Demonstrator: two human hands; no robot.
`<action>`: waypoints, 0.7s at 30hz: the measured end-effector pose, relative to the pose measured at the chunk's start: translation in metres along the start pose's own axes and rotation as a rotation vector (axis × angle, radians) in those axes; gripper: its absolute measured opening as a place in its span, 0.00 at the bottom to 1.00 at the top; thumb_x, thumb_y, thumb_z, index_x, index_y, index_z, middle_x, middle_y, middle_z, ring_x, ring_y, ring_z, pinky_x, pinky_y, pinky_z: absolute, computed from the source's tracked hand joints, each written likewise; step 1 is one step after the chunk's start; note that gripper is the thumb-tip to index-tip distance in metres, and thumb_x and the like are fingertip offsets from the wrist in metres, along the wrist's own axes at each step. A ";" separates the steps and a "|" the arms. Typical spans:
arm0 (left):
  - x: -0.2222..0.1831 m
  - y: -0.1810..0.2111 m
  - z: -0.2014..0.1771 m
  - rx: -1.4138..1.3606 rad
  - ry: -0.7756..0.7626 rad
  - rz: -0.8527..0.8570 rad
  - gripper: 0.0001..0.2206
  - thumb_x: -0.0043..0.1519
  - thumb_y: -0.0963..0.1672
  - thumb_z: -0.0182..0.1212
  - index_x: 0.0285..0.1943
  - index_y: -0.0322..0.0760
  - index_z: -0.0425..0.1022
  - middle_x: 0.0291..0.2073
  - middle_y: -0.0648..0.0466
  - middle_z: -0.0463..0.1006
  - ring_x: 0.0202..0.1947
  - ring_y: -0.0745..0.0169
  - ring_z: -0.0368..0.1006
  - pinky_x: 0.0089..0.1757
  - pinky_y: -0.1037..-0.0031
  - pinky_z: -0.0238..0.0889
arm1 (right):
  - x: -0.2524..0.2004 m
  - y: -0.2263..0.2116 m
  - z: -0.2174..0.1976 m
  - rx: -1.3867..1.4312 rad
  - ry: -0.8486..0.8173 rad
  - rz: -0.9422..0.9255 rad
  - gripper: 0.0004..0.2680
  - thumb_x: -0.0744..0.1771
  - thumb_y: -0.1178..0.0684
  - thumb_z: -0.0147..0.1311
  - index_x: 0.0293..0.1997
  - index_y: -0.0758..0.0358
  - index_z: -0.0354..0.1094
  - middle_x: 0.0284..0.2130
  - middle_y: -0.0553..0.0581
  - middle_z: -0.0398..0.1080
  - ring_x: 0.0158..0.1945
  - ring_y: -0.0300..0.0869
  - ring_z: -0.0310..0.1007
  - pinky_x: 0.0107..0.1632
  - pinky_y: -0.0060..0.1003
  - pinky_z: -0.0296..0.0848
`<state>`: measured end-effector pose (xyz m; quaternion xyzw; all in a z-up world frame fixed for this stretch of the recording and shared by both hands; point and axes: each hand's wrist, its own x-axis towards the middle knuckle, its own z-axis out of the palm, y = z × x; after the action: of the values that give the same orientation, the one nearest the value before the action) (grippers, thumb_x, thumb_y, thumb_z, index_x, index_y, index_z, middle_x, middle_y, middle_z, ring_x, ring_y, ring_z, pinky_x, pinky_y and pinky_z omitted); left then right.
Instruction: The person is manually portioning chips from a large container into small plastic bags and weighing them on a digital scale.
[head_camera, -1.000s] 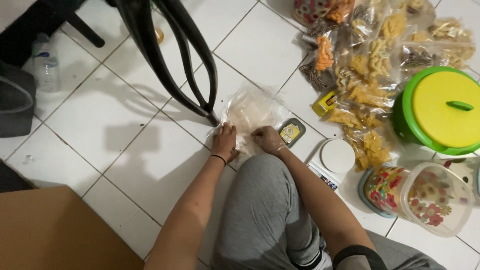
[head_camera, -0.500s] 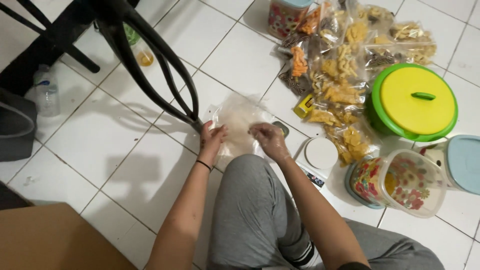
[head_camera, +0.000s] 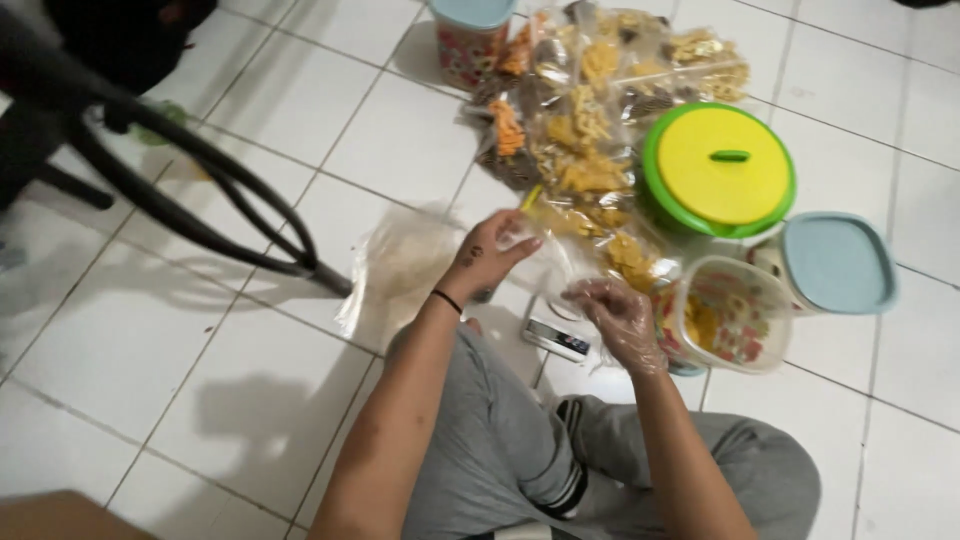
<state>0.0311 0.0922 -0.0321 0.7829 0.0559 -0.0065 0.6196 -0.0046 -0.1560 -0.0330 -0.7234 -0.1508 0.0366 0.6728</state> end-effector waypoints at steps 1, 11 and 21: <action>0.003 -0.001 0.013 -0.001 -0.017 0.007 0.32 0.56 0.54 0.73 0.65 0.37 0.70 0.53 0.39 0.77 0.58 0.39 0.73 0.55 0.57 0.67 | -0.006 0.010 -0.012 -0.005 0.018 0.000 0.04 0.62 0.59 0.67 0.35 0.69 0.78 0.36 0.65 0.78 0.44 0.45 0.78 0.49 0.40 0.76; -0.008 -0.047 0.109 -0.109 -0.253 -0.139 0.10 0.64 0.44 0.59 0.47 0.31 0.79 0.24 0.48 0.81 0.20 0.60 0.79 0.29 0.77 0.68 | -0.076 0.094 -0.076 0.368 0.139 0.213 0.23 0.59 0.60 0.69 0.57 0.64 0.60 0.47 0.59 0.68 0.45 0.45 0.72 0.48 0.42 0.78; -0.033 -0.029 0.110 0.395 -0.451 -0.019 0.10 0.65 0.45 0.59 0.46 0.36 0.82 0.30 0.45 0.82 0.35 0.47 0.80 0.39 0.65 0.70 | -0.086 0.036 -0.052 -0.637 0.217 0.022 0.37 0.62 0.46 0.68 0.76 0.61 0.43 0.64 0.76 0.59 0.63 0.65 0.65 0.59 0.56 0.74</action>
<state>0.0019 -0.0106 -0.0829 0.8666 -0.0783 -0.1966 0.4520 -0.0666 -0.2310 -0.0761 -0.8986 -0.0743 -0.0825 0.4245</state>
